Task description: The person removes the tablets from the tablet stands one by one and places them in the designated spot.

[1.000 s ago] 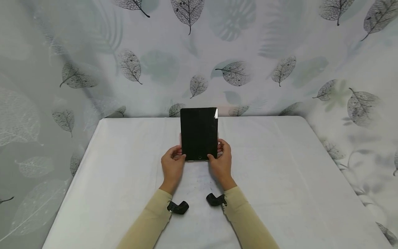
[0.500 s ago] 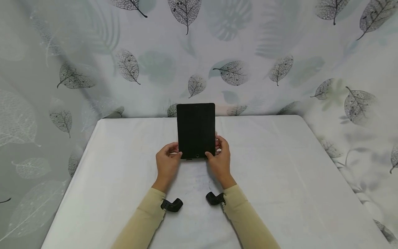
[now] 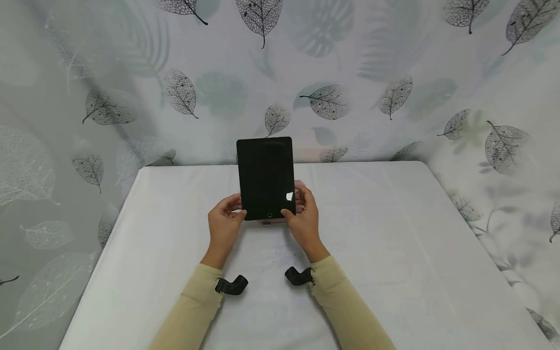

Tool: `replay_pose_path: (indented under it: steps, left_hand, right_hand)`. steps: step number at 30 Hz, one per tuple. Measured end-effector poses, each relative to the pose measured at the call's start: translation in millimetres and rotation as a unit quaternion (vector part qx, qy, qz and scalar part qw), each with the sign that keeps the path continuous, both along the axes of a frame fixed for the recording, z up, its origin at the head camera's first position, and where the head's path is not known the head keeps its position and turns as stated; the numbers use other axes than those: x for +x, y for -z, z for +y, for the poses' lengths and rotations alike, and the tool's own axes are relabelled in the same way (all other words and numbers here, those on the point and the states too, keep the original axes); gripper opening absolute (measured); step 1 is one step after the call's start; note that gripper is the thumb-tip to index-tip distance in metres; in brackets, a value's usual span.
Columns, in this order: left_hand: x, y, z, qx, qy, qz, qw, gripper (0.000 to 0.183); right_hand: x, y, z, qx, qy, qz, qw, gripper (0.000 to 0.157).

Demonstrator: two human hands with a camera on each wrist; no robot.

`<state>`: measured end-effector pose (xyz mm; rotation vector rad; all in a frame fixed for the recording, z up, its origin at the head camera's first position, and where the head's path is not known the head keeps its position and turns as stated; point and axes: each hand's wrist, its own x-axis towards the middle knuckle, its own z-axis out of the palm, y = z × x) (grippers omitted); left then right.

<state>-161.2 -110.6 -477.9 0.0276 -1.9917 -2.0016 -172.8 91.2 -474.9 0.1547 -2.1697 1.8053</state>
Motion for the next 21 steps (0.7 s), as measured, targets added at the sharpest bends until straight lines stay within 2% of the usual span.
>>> replay_pose_path:
  steps: [8, 13, 21]
  left_hand:
    - [7.8, -3.9, -14.3, 0.004, -0.017, -0.003, 0.9998, 0.046]
    - [11.4, -5.2, -23.1, -0.009, -0.025, -0.014, 0.9995, 0.047]
    - [16.0, -11.4, -40.5, -0.016, -0.047, -0.027, 0.9984, 0.047]
  right_hand:
    - [2.1, -6.6, -10.6, 0.009, -0.024, -0.011, 1.0, 0.071]
    - [2.8, -7.3, -17.8, 0.01, -0.034, -0.008, 0.999, 0.071]
    - [1.0, -6.0, -35.2, -0.008, -0.056, -0.015, 0.998, 0.07]
